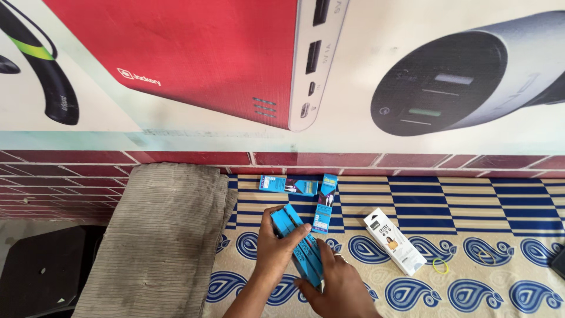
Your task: The person organizes small blue boxes containing data cables by picking them up and placing them onto a glass shelf.
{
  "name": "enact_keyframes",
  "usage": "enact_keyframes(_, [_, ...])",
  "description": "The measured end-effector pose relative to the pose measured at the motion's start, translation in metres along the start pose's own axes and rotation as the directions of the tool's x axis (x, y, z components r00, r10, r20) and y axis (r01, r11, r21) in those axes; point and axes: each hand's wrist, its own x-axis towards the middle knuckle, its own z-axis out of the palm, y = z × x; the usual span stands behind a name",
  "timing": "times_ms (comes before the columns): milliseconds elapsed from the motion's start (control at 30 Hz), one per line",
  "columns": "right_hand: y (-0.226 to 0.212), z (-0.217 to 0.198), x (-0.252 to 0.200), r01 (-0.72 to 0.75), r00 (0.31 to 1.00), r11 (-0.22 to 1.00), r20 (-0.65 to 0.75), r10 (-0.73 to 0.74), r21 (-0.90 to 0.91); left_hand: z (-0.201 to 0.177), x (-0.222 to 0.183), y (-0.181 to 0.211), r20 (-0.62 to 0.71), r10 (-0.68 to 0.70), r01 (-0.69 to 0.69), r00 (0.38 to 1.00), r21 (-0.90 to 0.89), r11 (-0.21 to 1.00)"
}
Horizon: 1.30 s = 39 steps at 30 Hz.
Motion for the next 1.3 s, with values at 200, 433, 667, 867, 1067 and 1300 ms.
enact_keyframes(200, [0.001, 0.002, 0.007, 0.055, 0.993, 0.997, -0.106, -0.048, 0.063, 0.011, -0.012, 0.010, 0.023, -0.124, 0.126, 0.992, -0.096, 0.987])
enact_keyframes(433, [0.017, 0.007, 0.008, 0.065, 0.997, 0.990, 0.032, -0.069, 0.122, 0.006, -0.007, 0.012, -0.025, -0.177, 0.179, 0.984, 0.072, 0.981])
enact_keyframes(667, [0.077, 0.005, 0.086, 0.068, 0.959, 0.997, -0.279, -0.056, 0.033, -0.029, 0.005, 0.000, -0.063, -0.298, 0.253, 0.952, 0.710, 0.657])
enact_keyframes(867, [0.069, 0.019, 0.139, -0.304, 0.944, 0.940, -0.181, 0.275, -0.155, -0.017, 0.017, -0.013, -0.017, -0.291, 0.127, 0.957, 0.923, 0.364])
enact_keyframes(1067, [0.085, 0.016, 0.141, -0.271, 0.936, 0.958, -0.205, 0.285, 0.094, -0.002, 0.036, -0.013, -0.032, -0.224, 0.084, 0.974, 0.970, 0.229])
enact_keyframes(1300, [0.086, 0.017, 0.109, -0.261, 0.959, 0.801, 0.051, 0.279, 0.538, 0.003, 0.061, -0.010, 0.036, -0.109, -0.015, 0.993, 0.981, 0.195])
